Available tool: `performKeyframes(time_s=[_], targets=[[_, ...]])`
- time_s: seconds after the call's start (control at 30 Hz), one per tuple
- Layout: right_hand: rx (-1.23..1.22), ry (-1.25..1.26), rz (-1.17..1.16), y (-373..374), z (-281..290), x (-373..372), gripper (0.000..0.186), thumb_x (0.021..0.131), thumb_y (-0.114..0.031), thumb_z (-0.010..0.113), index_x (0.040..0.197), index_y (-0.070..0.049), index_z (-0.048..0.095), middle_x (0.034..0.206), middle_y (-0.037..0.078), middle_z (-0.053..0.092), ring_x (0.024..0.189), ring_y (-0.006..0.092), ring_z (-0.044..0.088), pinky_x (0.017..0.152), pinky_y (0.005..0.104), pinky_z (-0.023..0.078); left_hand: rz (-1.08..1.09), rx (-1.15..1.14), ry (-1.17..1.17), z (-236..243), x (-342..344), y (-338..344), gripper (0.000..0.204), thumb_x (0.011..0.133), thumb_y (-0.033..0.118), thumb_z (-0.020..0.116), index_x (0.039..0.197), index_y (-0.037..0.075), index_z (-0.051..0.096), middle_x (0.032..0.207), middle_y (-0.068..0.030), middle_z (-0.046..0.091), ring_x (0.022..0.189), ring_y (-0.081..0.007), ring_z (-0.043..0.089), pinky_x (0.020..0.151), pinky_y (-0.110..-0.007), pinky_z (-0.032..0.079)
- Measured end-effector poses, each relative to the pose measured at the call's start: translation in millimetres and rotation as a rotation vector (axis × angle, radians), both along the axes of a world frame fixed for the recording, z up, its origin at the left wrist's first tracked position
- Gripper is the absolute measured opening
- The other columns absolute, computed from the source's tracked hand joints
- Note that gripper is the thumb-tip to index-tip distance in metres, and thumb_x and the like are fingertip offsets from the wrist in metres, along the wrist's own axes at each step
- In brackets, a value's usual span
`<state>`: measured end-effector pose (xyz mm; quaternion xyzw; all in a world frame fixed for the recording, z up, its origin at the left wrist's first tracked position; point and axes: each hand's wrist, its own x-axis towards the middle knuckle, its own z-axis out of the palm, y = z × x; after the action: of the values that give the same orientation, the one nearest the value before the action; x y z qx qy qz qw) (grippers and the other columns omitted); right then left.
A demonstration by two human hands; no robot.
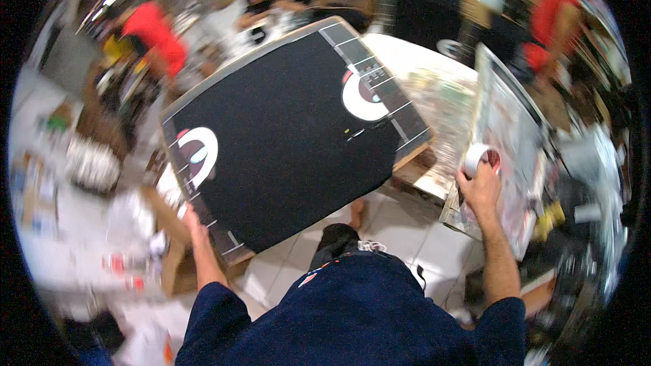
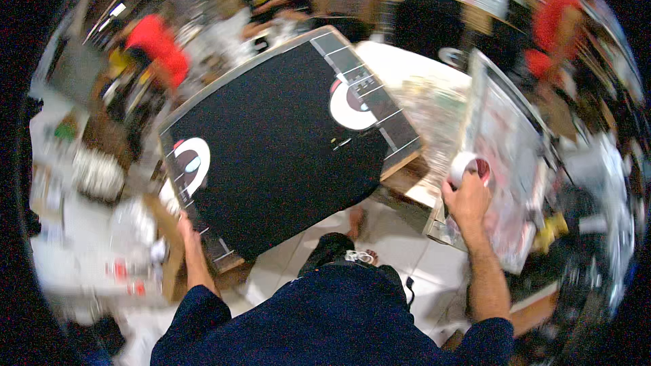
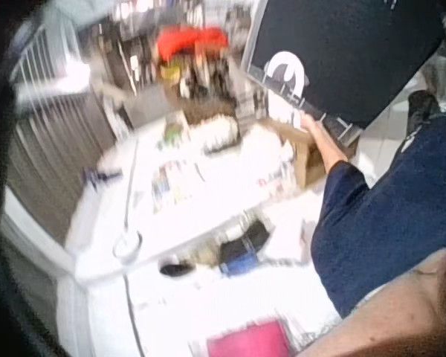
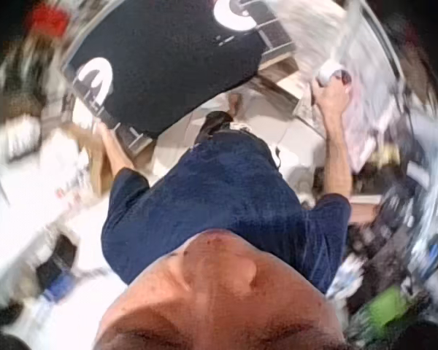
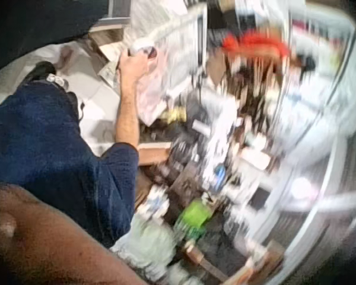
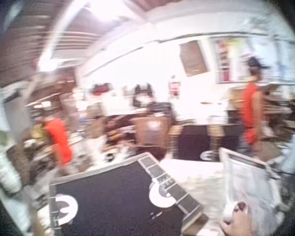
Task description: The person prepares a screen printing frame by applying tape to its edges and securing a stencil. They handle a roll of tape, a utility knife, and the frame itself, working in a cluttered workshop with other people present.
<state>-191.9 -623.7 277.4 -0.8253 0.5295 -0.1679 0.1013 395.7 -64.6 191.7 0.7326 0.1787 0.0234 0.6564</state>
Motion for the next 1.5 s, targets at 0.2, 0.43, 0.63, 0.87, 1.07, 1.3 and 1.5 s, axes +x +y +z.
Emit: performKeyframes(time_s=[0.2, 0.43, 0.63, 0.87, 1.07, 1.3, 1.5], targets=[[0.134, 0.201, -0.113, -82.6, -177.8, -137.5, 0.034, 0.084, -0.034, 0.077, 0.098, -0.003, 0.073, 0.102, 0.019, 0.072, 0.093, 0.0397, 0.071, 0.081, 0.0522, 0.056, 0.339, 0.064, 0.038, 22.3, -240.0, -18.4, 0.061, 0.101, 0.049, 0.063, 0.119, -0.009, 0.068, 0.118, -0.0154, 0.069, 0.104, -0.0263, 0.064, 0.09, -0.046, 0.053], [0.06, 0.252, -0.19, -132.1, -186.5, -294.3, 0.038, 0.09, -0.036, 0.075, 0.103, -0.001, 0.072, 0.1, 0.019, 0.076, 0.092, 0.0371, 0.074, 0.079, 0.0499, 0.058, 0.435, -0.235, 0.194, 25.2, -491.7, -61.1, 0.06, 0.103, 0.051, 0.058, 0.125, -0.005, 0.064, 0.126, -0.015, 0.066, 0.112, -0.0265, 0.063, 0.098, -0.047, 0.051], [1.02, -1.154, 0.099, -44.8, -79.4, -170.0, 0.044, 0.099, -0.036, 0.072, 0.13, -0.006, 0.061, 0.123, 0.009, 0.068, 0.104, 0.016, 0.068, 0.07, 0.0431, 0.055, 0.479, -0.301, 0.203, -33.6, -506.9, -120.1, 0.068, 0.103, 0.052, 0.058, 0.126, -0.012, 0.062, 0.13, -0.0216, 0.066, 0.117, -0.0296, 0.063, 0.1, -0.044, 0.051], [0.856, -1.521, -0.159, -0.7, 5.5, -95.6, 0.041, 0.083, -0.015, 0.087, 0.113, -0.016, 0.058, 0.098, -0.001, 0.064, 0.085, 0.0146, 0.06, 0.063, 0.0369, 0.047, 0.289, -0.551, 0.244, -55.0, -483.5, -177.1, 0.066, 0.103, 0.054, 0.056, 0.132, -0.005, 0.062, 0.137, -0.0197, 0.062, 0.129, -0.0311, 0.055, 0.11, -0.048, 0.043], [0.226, -1.51, 0.325, -66.1, 147.2, -60.2, 0.033, 0.092, -0.008, 0.073, 0.124, 0.0, 0.07, 0.129, 0.018, 0.068, 0.122, 0.0305, 0.063, 0.107, 0.0449, 0.049, -0.713, -0.514, 0.606, -127.4, -546.2, -208.3, 0.045, 0.103, 0.041, 0.06, 0.131, 0.006, 0.057, 0.119, -0.0128, 0.07, 0.104, -0.0228, 0.067, 0.085, -0.044, 0.056], [-0.321, -0.657, 0.705, -8.7, 348.7, 53.8, 0.042, 0.087, -0.018, 0.083, 0.124, -0.003, 0.068, 0.111, 0.012, 0.073, 0.106, 0.0201, 0.069, 0.101, 0.0355, 0.052, -0.56, 0.169, -0.368, -53.3, -438.1, -134.7, 0.069, 0.094, 0.041, 0.076, 0.14, -0.002, 0.047, 0.127, -0.0218, 0.064, 0.104, -0.0277, 0.067, 0.086, -0.041, 0.057], [-0.098, -0.442, 1.14, 105.5, 377.4, 126.1, 0.035, 0.081, -0.007, 0.087, 0.108, -0.001, 0.065, 0.108, 0.008, 0.072, 0.102, 0.0197, 0.069, 0.092, 0.0371, 0.056, -0.426, 0.217, -0.469, 61.2, -375.1, -1.3, 0.115, 0.079, 0.05, 0.088, 0.156, -0.006, 0.024, 0.157, -0.0299, 0.036, 0.141, -0.0386, 0.045, 0.114, -0.048, 0.042]])
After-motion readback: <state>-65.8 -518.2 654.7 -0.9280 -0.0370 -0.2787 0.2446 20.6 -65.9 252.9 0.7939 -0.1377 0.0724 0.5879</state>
